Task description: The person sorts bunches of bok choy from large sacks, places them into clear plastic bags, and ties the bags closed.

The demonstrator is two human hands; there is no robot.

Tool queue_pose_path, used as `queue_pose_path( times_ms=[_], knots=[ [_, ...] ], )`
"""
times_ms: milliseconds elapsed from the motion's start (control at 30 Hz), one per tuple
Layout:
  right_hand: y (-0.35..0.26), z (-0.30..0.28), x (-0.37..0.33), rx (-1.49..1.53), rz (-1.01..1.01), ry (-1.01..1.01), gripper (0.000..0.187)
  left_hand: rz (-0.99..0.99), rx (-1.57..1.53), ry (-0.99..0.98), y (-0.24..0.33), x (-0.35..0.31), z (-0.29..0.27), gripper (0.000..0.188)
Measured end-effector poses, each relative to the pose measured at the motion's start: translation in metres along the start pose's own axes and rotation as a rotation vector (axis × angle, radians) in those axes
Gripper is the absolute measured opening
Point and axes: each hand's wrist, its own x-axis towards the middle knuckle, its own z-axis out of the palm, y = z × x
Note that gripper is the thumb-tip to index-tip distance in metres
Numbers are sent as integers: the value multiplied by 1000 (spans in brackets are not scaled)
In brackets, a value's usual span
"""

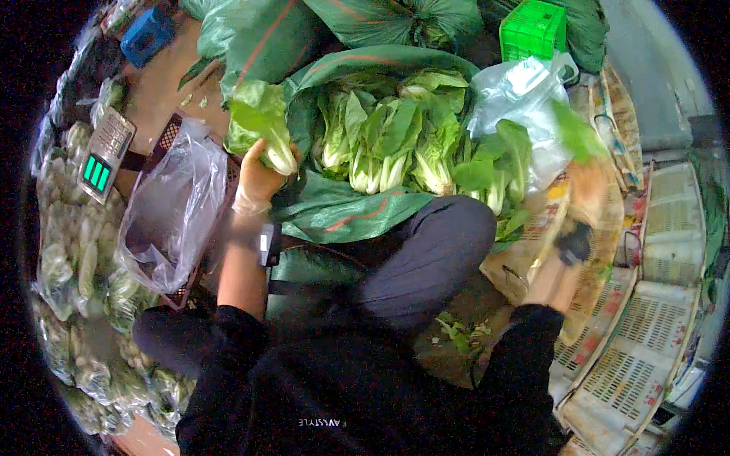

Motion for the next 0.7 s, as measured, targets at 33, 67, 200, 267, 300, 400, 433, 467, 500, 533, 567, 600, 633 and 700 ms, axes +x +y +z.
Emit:
queue_pose_path(
  times_ms=[33,67,200,267,300,400,433,467,500,533,567,600,633,700],
  knots=[
    [-37,-26,-28,173,-141,179,53,-60,7,32,-6,7,-7,39],
    [-40,-35,-41,142,-127,335,55,-126,29,68,-14,11,-11,38],
    [37,75,-63,-706,189,-165,53,-202,-194,203,-53,37,-27,36],
    [72,129,-53,-1340,474,-172,46,-282,-124,223,-90,40,-3,36],
    [100,170,-30,-1777,362,-443,48,-41,437,15,-85,50,-55,35],
    [132,179,-6,-2270,381,-858,58,-362,653,252,-115,50,-27,33],
    [140,184,-1,-2325,408,-928,57,-308,646,239,-121,51,-31,34],
    [151,187,4,-2372,436,-1000,57,-255,643,229,-126,52,-39,34],
    [164,185,10,-2418,465,-1074,57,-334,619,157,-126,52,-48,36],
    [185,161,15,-2479,525,-1062,56,-364,787,100,-135,50,-33,44],
    [187,152,11,-2434,498,-1011,55,-394,961,47,-137,42,-5,53],
    [185,152,7,-2394,451,-961,53,-406,1135,-7,-137,38,13,62],
    [182,159,8,-2359,441,-926,48,-336,1344,67,-142,36,17,78],
    [173,177,14,-2282,420,-860,39,-349,1653,165,-146,38,24,100]
  ],
)
